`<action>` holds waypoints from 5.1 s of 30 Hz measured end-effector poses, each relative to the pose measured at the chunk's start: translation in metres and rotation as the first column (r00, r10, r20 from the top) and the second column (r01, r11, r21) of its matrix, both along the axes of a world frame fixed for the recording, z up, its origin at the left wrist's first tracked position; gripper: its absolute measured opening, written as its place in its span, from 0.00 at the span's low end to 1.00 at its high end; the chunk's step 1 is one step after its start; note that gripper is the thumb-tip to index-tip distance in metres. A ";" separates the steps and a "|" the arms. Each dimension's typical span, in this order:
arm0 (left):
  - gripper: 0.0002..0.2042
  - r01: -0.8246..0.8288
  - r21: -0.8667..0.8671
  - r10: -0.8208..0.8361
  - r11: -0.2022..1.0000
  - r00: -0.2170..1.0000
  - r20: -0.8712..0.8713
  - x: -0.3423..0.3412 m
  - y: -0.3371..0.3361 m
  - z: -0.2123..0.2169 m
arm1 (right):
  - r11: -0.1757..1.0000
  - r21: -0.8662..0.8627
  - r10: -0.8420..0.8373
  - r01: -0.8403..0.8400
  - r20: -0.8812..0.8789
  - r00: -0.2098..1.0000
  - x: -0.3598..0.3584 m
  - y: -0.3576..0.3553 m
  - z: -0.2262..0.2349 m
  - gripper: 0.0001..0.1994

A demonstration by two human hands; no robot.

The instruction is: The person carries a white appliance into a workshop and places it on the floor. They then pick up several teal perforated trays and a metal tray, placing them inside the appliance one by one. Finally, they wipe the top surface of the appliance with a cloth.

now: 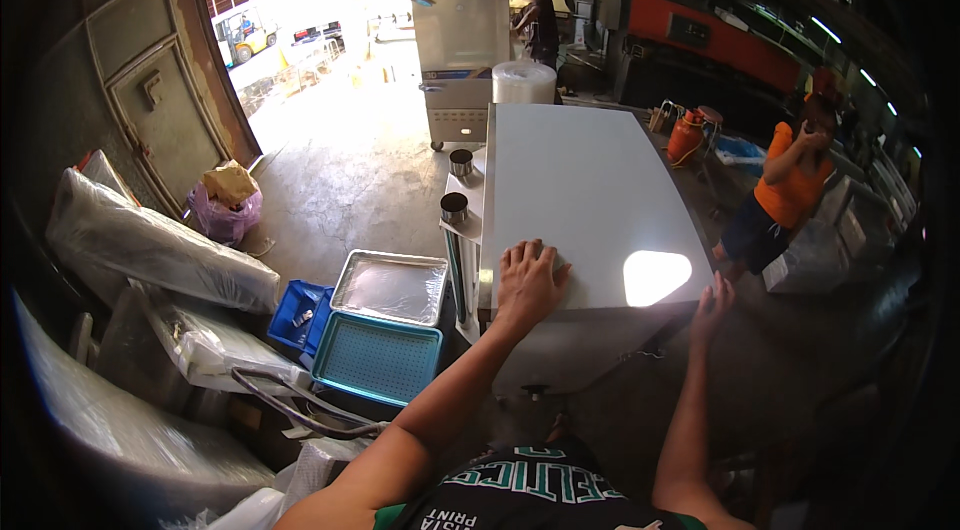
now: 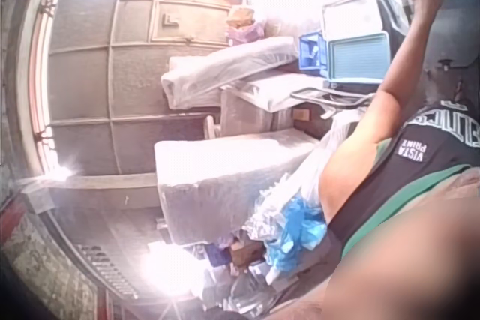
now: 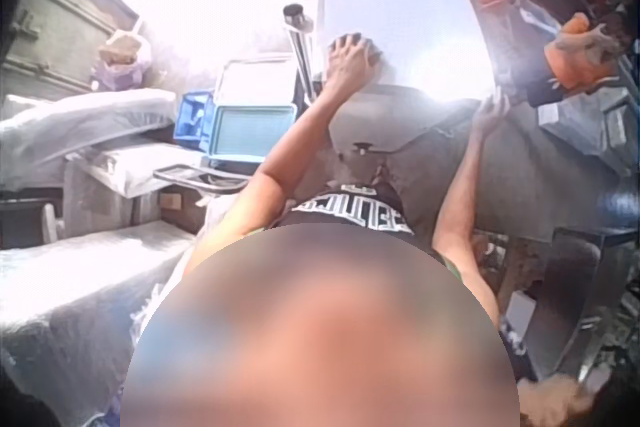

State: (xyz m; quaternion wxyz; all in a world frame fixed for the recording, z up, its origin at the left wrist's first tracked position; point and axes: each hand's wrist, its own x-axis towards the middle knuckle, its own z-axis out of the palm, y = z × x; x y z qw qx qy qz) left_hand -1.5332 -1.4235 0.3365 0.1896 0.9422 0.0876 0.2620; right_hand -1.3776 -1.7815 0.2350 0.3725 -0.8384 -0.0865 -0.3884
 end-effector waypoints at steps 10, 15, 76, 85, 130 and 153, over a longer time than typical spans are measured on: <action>0.21 -0.007 0.012 0.006 1.000 0.999 0.041 0.002 0.000 -0.004 | 1.000 0.020 0.024 -0.024 0.022 0.999 0.001 0.001 -0.001 0.19; 0.21 0.002 0.002 -0.002 1.000 1.000 0.009 0.001 0.002 -0.002 | 0.999 0.047 0.016 -0.016 -0.001 1.000 0.003 0.001 -0.003 0.19; 0.52 -0.280 0.383 0.459 0.880 0.709 -0.536 0.144 0.212 0.169 | 1.000 0.000 -0.003 0.003 0.064 0.998 -0.007 0.005 0.004 0.20; 0.51 -0.287 0.433 0.497 0.854 0.693 -0.521 0.139 0.211 0.167 | 1.000 0.012 0.013 -0.014 0.049 0.999 -0.005 0.004 0.003 0.20; 0.40 -0.518 -0.154 0.145 -0.841 -0.490 0.860 -0.262 -0.538 0.190 | 0.793 0.063 -0.166 0.606 -0.934 0.315 -0.598 -0.314 -0.364 0.20; 0.35 0.835 -0.547 0.238 0.061 -0.545 -0.804 -0.233 -0.840 -0.358 | -0.708 -0.265 0.337 0.654 -0.941 -0.017 -0.937 -0.203 -0.304 0.19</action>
